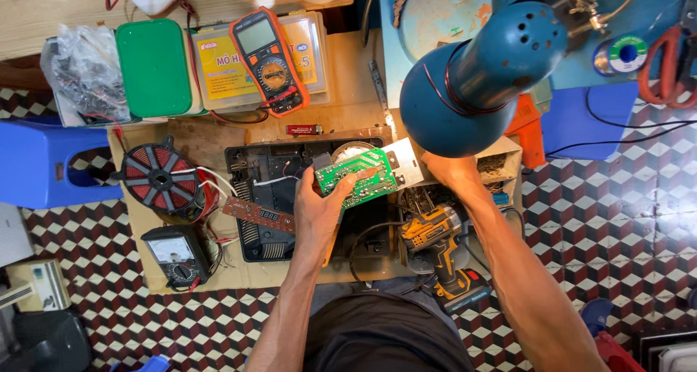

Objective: The person works on a green circuit board and a power supply unit on a cluttered workbench. They use a power drill to remove a component, then use pliers to strip a wire and attach it to the circuit board. They also use a pen to mark the board.

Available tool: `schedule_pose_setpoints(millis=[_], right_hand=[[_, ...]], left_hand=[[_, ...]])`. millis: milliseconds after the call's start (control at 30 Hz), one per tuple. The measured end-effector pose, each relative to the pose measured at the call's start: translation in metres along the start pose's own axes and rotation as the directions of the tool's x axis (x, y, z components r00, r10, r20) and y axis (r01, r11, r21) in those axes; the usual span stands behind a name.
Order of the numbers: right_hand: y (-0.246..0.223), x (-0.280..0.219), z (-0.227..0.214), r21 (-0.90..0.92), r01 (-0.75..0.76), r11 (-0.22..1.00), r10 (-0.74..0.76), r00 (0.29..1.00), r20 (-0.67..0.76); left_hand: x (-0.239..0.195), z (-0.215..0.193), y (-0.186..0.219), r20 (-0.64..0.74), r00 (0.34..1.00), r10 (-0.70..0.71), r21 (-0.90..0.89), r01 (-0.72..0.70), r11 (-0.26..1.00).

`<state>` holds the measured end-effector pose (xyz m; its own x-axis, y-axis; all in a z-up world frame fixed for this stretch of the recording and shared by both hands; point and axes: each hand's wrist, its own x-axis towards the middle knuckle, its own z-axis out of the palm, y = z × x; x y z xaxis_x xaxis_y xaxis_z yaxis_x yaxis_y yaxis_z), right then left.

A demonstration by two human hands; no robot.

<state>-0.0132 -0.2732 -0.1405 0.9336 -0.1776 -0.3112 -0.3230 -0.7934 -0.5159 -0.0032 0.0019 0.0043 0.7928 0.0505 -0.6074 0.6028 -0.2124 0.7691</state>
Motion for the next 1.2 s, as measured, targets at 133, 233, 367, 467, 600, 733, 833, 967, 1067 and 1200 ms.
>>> schedule_pose_setpoints(millis=[133, 233, 367, 467, 600, 733, 833, 967, 1067, 1200], right_hand=[[-0.012, -0.044, -0.032, 0.254, -0.313, 0.915, 0.293, 0.949, 0.114], [-0.023, -0.075, -0.05, 0.349, -0.308, 0.885, 0.282, 0.951, 0.125], [-0.045, -0.116, -0.076, 0.434, -0.408, 0.803, 0.365, 0.913, 0.181], [-0.071, -0.15, -0.091, 0.634, -0.326, 0.701, 0.357, 0.93, 0.083], [-0.111, -0.183, -0.098, 0.885, -0.093, 0.455, 0.284, 0.958, -0.045], [-0.142, -0.2, -0.088, 0.937, -0.029, 0.348, 0.222, 0.974, -0.052], [-0.156, -0.21, -0.075, 0.966, -0.024, 0.259, 0.193, 0.981, -0.027], [-0.166, -0.213, -0.068, 0.976, -0.04, 0.216, 0.197, 0.98, -0.003], [-0.169, -0.212, -0.068, 0.97, -0.123, 0.209, 0.205, 0.976, 0.08], [-0.172, -0.212, -0.067, 0.983, -0.106, 0.151, 0.262, 0.963, 0.064]], left_hand=[[0.002, 0.0, -0.003, 0.026, 0.999, 0.029, -0.031, -0.029, 0.999], [0.005, -0.001, -0.013, 0.014, 0.998, 0.055, -0.012, -0.055, 0.998], [0.013, -0.005, -0.026, 0.023, 0.996, 0.086, 0.012, -0.086, 0.996], [0.013, -0.008, -0.028, 0.019, 0.996, 0.088, -0.084, -0.086, 0.993], [-0.017, -0.03, -0.022, -0.15, 0.955, 0.256, -0.095, -0.272, 0.958], [-0.084, -0.04, -0.014, 0.154, 0.935, 0.319, -0.078, -0.31, 0.947], [-0.12, -0.032, -0.007, 0.407, 0.851, 0.331, -0.22, -0.26, 0.94], [-0.128, -0.034, -0.001, 0.316, 0.856, 0.408, -0.186, -0.366, 0.912], [-0.126, -0.042, -0.001, 0.26, 0.774, 0.577, -0.13, -0.564, 0.815], [-0.124, -0.044, -0.001, 0.255, 0.753, 0.606, -0.013, -0.624, 0.781]])
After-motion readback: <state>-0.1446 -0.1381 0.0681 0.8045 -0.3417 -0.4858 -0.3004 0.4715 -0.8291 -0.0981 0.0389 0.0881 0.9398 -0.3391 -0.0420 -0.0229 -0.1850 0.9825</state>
